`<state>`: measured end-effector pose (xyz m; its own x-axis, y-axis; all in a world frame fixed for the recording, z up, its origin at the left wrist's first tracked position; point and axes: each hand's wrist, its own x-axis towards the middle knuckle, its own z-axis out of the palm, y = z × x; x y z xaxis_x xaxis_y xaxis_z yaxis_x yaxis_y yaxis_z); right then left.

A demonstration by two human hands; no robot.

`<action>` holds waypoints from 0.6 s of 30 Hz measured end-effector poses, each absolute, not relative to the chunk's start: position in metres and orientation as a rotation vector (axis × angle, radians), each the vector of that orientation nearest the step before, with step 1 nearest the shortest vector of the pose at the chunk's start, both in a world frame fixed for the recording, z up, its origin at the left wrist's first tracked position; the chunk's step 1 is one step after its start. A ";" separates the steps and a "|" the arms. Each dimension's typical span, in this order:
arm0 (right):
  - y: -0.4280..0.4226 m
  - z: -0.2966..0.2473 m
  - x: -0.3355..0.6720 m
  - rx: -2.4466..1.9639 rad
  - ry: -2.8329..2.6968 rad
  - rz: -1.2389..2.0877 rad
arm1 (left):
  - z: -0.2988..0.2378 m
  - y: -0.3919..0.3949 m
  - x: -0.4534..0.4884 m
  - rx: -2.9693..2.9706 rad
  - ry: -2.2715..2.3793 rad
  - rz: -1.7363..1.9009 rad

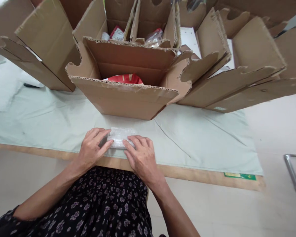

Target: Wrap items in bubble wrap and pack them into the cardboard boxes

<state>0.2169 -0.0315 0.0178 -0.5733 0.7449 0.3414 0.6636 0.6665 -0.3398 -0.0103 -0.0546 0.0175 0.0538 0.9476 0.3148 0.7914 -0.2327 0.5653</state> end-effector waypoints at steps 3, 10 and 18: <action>-0.024 0.012 0.213 -1.146 -2.274 0.330 | 0.024 -0.069 -0.011 1.632 1.778 1.033; -0.041 0.021 0.210 -1.099 -2.008 0.891 | 0.031 -0.081 0.009 1.058 1.278 1.013; -0.034 0.054 0.238 -1.102 -2.065 0.855 | 0.040 -0.067 0.026 1.708 1.226 0.995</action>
